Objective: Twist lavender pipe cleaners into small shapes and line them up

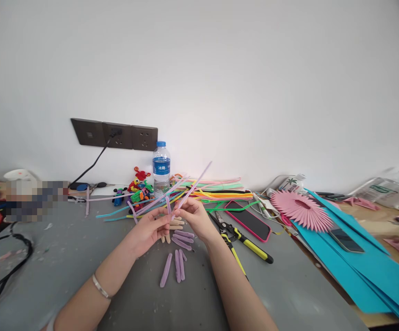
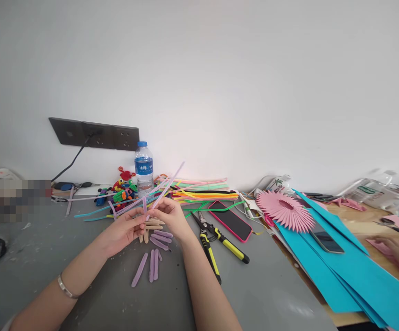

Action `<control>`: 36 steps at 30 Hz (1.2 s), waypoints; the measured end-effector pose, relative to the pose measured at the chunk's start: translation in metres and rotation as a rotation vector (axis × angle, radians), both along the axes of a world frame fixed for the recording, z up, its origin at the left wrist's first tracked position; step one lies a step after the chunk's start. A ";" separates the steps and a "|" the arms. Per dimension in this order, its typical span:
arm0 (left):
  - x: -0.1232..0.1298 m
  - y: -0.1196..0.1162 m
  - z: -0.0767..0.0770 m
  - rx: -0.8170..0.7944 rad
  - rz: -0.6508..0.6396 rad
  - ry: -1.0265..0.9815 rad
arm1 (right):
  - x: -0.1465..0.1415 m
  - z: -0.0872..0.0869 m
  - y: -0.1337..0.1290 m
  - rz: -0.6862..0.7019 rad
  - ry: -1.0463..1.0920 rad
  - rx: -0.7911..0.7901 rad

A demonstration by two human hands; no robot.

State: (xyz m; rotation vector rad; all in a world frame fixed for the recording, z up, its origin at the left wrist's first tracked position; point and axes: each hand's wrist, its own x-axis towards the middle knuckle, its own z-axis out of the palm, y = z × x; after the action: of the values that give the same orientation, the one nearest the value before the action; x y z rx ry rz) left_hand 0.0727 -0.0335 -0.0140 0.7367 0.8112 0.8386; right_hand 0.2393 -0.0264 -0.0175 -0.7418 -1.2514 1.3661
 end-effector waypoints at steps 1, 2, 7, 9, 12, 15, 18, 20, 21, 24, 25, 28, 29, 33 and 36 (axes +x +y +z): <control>0.000 0.000 0.000 0.003 -0.006 0.014 | 0.000 0.001 0.000 -0.003 -0.009 0.006; 0.000 0.000 0.000 0.012 -0.011 0.028 | 0.000 0.002 0.000 -0.005 -0.014 0.016; -0.004 -0.001 0.003 0.078 -0.032 0.120 | -0.001 0.004 0.000 -0.007 -0.012 0.078; -0.006 -0.001 0.005 0.121 -0.036 0.173 | -0.001 0.004 0.000 0.002 -0.015 0.070; -0.008 -0.001 0.006 0.205 -0.050 0.258 | 0.000 0.004 0.000 0.024 -0.035 0.014; -0.010 0.000 0.005 0.275 -0.095 0.358 | 0.001 0.003 0.000 0.078 -0.062 -0.038; -0.011 0.001 0.004 0.324 -0.114 0.438 | 0.001 0.000 0.000 0.093 -0.062 -0.069; -0.010 0.002 0.003 0.387 -0.100 0.479 | 0.001 -0.002 0.002 0.058 -0.037 -0.085; -0.010 0.002 0.003 0.428 -0.083 0.499 | 0.001 -0.003 0.002 0.036 -0.022 -0.092; -0.007 0.003 0.000 0.532 -0.024 0.547 | 0.000 -0.007 0.005 -0.013 0.002 -0.099; -0.007 0.003 -0.001 0.555 -0.005 0.560 | 0.000 -0.007 0.005 -0.021 0.004 -0.097; -0.005 0.003 -0.005 0.600 0.048 0.599 | -0.001 -0.008 0.006 -0.024 0.011 -0.085; -0.005 0.003 -0.006 0.611 0.066 0.615 | -0.002 -0.008 0.006 -0.021 0.014 -0.083; -0.004 0.001 -0.004 0.680 0.118 0.688 | -0.003 -0.006 0.005 -0.034 0.007 -0.089; -0.003 -0.001 0.000 0.786 0.152 0.766 | -0.004 -0.005 0.004 -0.059 -0.025 -0.073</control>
State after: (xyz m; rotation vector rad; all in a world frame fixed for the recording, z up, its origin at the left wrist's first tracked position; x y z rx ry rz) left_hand 0.0693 -0.0347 -0.0139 1.7757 1.2315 1.0306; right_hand 0.2355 -0.0222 -0.0227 -0.8427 -1.1954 1.3639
